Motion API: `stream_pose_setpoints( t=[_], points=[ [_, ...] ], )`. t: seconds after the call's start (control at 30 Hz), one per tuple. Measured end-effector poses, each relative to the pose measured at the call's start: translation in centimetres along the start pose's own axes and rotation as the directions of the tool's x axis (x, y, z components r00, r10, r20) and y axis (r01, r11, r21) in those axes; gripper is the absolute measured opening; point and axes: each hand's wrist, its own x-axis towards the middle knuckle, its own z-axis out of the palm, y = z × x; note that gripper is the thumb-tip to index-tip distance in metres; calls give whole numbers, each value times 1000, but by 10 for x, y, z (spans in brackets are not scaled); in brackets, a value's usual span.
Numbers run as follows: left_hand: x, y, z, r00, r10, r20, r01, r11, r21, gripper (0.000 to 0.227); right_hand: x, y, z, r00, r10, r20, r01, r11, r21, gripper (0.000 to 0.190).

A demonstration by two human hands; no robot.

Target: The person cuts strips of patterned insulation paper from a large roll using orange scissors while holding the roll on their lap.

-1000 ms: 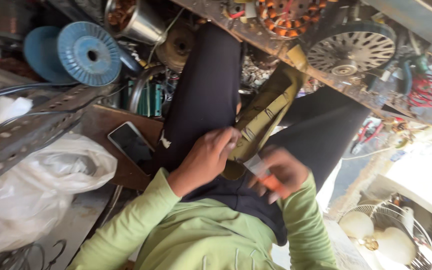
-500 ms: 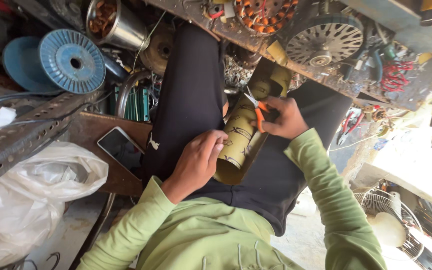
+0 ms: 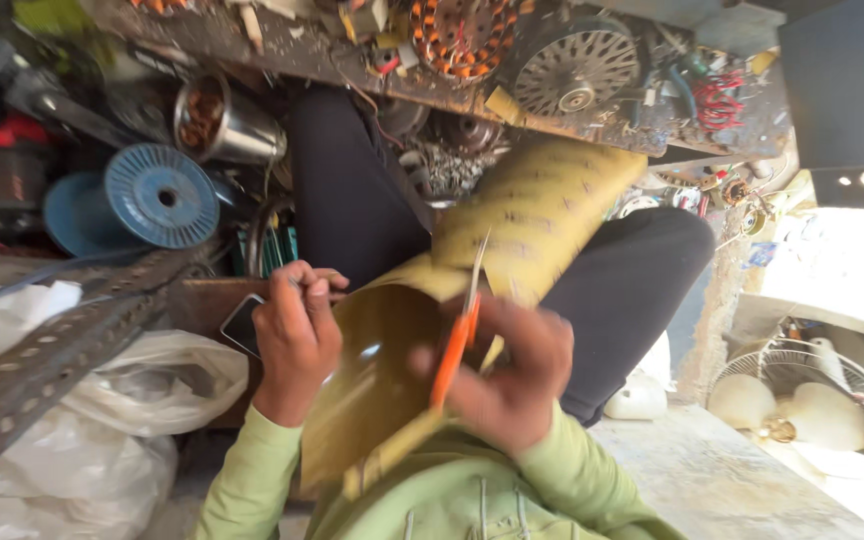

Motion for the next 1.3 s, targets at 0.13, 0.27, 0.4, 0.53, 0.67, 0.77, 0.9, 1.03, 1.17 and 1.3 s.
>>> stream_pose_setpoints(
  t=[0.13,0.27,0.4,0.53,0.67,0.77,0.9,1.03,1.17,1.3],
  points=[
    [-10,-20,0,996,-22,88,37,983,-178,11,-19,-58,-31,994,-98,51,90,987,131,43],
    [-21,-18,41,977,133,166,-107,982,-156,6,-46,-92,-43,959,-281,-13,282,957,67,45],
    [4,-22,75,932,329,152,-309,940,-143,4,-70,-94,-49,985,-170,-36,165,980,-109,36],
    [74,-33,91,832,552,61,-542,831,-126,12,-20,-15,-52,989,119,-82,-130,982,-137,32],
    [129,-27,64,957,275,90,-274,961,-25,14,41,42,-40,969,216,-124,-223,974,-44,36],
    [133,-1,0,995,102,-21,-103,962,-252,16,49,61,-27,955,287,-79,-274,951,143,30],
    [45,77,-16,982,171,86,-132,932,-337,14,27,65,-6,918,394,-42,-368,887,281,26],
    [4,101,27,998,58,22,-43,904,-426,9,5,70,0,929,357,-94,-350,933,81,30],
    [-33,67,61,883,-390,262,443,509,-738,11,-15,74,-8,901,434,-15,-431,898,88,30],
    [-52,36,63,883,-323,342,468,547,-694,17,-28,80,-19,897,437,57,-439,876,201,31]
  ],
)
